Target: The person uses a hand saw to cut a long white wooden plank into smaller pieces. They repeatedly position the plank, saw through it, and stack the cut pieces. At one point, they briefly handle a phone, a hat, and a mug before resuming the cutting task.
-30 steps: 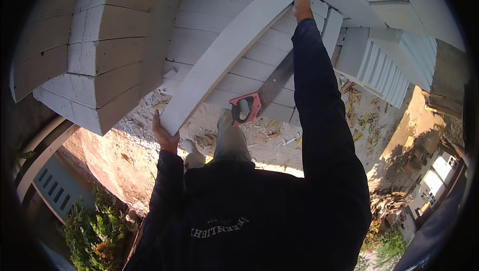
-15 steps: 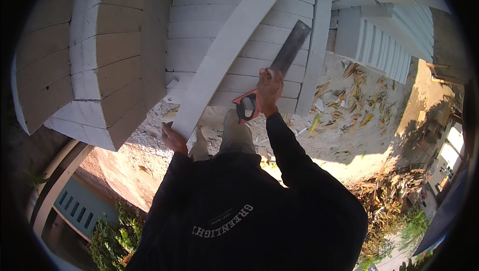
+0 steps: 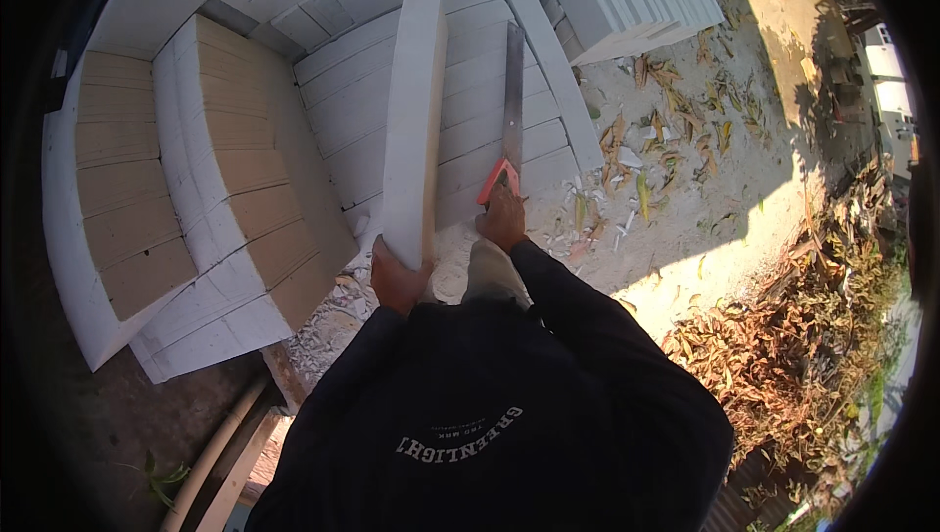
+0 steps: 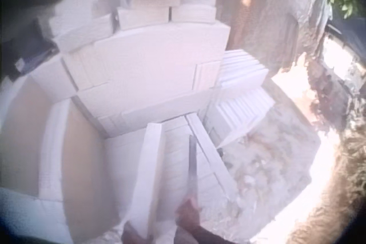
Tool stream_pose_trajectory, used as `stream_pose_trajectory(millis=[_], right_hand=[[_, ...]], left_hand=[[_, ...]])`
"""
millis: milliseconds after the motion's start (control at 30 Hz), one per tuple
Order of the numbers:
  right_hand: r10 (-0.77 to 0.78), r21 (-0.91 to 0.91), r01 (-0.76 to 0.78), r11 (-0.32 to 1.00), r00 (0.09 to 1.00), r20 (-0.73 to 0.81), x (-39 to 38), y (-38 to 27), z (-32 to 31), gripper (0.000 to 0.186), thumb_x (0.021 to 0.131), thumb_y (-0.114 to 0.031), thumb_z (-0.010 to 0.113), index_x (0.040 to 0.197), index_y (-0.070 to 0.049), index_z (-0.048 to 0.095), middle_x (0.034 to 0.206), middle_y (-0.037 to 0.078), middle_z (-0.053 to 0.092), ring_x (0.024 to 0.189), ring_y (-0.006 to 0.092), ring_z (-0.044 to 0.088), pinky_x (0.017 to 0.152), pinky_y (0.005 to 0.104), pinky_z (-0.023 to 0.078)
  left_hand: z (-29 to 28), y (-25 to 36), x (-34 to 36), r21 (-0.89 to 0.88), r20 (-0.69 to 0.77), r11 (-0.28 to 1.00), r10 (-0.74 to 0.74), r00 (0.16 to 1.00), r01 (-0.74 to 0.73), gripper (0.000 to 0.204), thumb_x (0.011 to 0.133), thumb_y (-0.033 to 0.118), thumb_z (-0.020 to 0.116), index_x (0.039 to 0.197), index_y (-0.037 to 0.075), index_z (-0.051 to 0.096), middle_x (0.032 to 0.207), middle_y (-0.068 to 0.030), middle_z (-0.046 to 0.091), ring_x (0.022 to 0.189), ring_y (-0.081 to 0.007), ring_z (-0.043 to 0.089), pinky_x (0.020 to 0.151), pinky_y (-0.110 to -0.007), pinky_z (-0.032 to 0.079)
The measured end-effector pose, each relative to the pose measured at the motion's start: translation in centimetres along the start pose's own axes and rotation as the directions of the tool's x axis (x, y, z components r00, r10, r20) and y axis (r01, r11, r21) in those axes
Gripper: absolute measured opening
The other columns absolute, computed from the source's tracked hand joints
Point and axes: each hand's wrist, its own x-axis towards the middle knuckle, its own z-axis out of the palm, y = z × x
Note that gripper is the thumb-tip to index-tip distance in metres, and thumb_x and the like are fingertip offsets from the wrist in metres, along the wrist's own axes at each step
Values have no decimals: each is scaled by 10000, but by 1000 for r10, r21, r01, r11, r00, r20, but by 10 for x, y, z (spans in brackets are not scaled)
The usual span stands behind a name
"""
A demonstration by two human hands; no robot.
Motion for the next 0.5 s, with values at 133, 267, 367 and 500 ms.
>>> stream_pose_trajectory(millis=[133, 267, 367, 500], right_hand=[[382, 283, -350, 893, 922, -66, 2, 0, -36, 318, 763, -50, 661, 1053, 31, 557, 851, 177, 696, 742, 391, 674, 720, 499, 529], [571, 614, -318, 723, 774, -272, -28, 16, -51, 249, 835, -76, 703, 1031, 23, 586, 749, 130, 650, 574, 268, 635, 550, 411, 518], [654, 794, -296, 532, 738, -163, -53, -45, -90, 201, 903, -105, 722, 995, 42, 620, 645, 67, 596, 509, 118, 571, 444, 321, 446], [584, 735, -281, 616, 790, -187, -92, -61, -113, 166, 916, -79, 695, 994, 66, 673, 617, 36, 592, 507, 86, 553, 461, 287, 427]], left_hand=[[3, 0, 0, 2, 17, 1000, 10, 1000, -10, 993, 670, 315, 883, 1426, -94, 387, 1213, -286, 621, 1114, -469, 643, 944, -534, 530], [5, -2, 4, -25, 120, 999, 33, 992, -30, 907, 690, 303, 863, 1377, -56, 391, 1202, -274, 618, 1106, -462, 649, 921, -547, 537], [-2, 1, -2, -7, 108, 1000, 3, 994, -3, 810, 699, 307, 851, 1291, -23, 408, 1180, -269, 627, 1089, -464, 656, 905, -550, 544], [-1, 3, 1, 4, 124, 999, 36, 992, -37, 750, 698, 308, 849, 1227, -1, 416, 1120, -265, 650, 1027, -475, 675, 877, -551, 557]])
